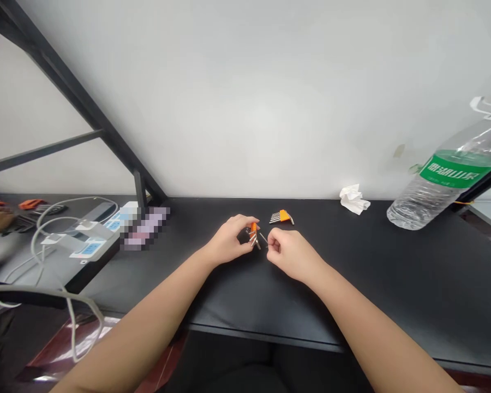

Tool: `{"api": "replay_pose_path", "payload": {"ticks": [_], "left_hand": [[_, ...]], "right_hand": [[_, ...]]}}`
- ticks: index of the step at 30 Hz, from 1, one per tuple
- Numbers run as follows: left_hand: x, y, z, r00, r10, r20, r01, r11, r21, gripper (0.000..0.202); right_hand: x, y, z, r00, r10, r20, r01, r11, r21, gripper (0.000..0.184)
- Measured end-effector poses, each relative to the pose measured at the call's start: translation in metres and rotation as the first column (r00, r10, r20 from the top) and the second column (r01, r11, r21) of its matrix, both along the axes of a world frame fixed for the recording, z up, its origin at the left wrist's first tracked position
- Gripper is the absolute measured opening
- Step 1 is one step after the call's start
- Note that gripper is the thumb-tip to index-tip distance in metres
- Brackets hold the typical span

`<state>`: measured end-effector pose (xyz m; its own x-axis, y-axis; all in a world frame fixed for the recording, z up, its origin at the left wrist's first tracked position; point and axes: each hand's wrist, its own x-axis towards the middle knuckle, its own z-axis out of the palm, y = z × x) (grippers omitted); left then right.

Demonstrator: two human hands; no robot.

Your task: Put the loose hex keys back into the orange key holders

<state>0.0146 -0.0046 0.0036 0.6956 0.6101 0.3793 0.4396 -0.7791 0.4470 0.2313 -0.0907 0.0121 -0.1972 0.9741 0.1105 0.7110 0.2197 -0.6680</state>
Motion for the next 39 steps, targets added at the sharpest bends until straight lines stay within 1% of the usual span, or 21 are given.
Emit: {"api": "replay_pose_path", "payload": {"ticks": [2,5,10,13,18,20,22,25,28,30,32,34,36,39], "left_hand": [[0.0012,-0.0016,0.0007,1.0,-0.014,-0.007,0.014,1.0,0.003,0.05],[0.002,-0.0025,-0.0001,0.999,-0.037,-0.009,0.037,0.999,0.011,0.049],[0.0018,-0.0019,-0.0017,0.999,-0.044,-0.017,0.044,0.999,0.028,0.049],[0.0016,-0.0021,-0.0018,0.999,-0.041,-0.029,0.043,0.998,0.05,0.049],[0.0019,-0.004,-0.0011,0.996,-0.062,-0.057,0.065,0.997,0.044,0.05],[0.0023,-0.0046,-0.0009,0.995,-0.064,-0.071,0.067,0.997,0.038,0.05],[0.003,-0.005,-0.0009,0.996,-0.057,-0.075,0.061,0.997,0.046,0.049],[0.0042,-0.0055,-0.0011,0.996,-0.048,-0.071,0.052,0.997,0.056,0.049],[0.0051,-0.0063,-0.001,0.997,-0.051,-0.065,0.054,0.998,0.041,0.051],[0.0053,-0.0069,-0.0009,0.998,-0.049,-0.041,0.05,0.999,0.02,0.05],[0.005,-0.0073,-0.0011,0.999,-0.044,-0.002,0.044,0.999,-0.004,0.05],[0.0045,-0.0072,-0.0017,0.999,-0.04,0.027,0.04,0.999,-0.021,0.05],[0.0041,-0.0068,-0.0023,0.998,-0.047,0.036,0.048,0.999,-0.026,0.049],[0.0045,-0.007,-0.0023,0.998,-0.068,0.019,0.068,0.998,-0.01,0.049]], "right_hand": [[-0.0011,0.0002,0.0003,0.988,-0.007,-0.152,0.0,0.999,-0.044,0.007],[-0.0024,0.0001,-0.0001,0.954,-0.033,-0.297,-0.003,0.993,-0.12,0.003],[-0.0014,0.0014,-0.0017,0.908,-0.074,-0.413,-0.007,0.981,-0.192,0.001],[0.0005,0.0033,-0.0018,0.866,-0.125,-0.485,-0.015,0.961,-0.274,0.005],[0.0041,0.0062,-0.0019,0.75,-0.231,-0.619,-0.023,0.927,-0.374,0.011],[0.0049,0.0072,-0.0027,0.687,-0.262,-0.678,-0.052,0.913,-0.405,0.014],[0.0049,0.0079,-0.0035,0.608,-0.286,-0.741,-0.101,0.897,-0.429,0.019],[0.0037,0.0083,-0.0038,0.507,-0.289,-0.812,-0.194,0.88,-0.434,0.027],[0.0024,0.0083,-0.0036,0.451,-0.276,-0.849,-0.267,0.866,-0.424,0.03],[0.0023,0.0083,-0.0038,0.422,-0.266,-0.867,-0.287,0.867,-0.406,0.029],[0.0027,0.0081,-0.0045,0.415,-0.244,-0.876,-0.292,0.876,-0.383,0.03],[0.0027,0.0075,-0.0057,0.447,-0.207,-0.87,-0.27,0.896,-0.351,0.031],[0.0019,0.0066,-0.0073,0.517,-0.15,-0.843,-0.217,0.93,-0.298,0.031],[-0.0009,0.0049,-0.0088,0.672,-0.065,-0.738,-0.093,0.981,-0.171,0.027]]}}
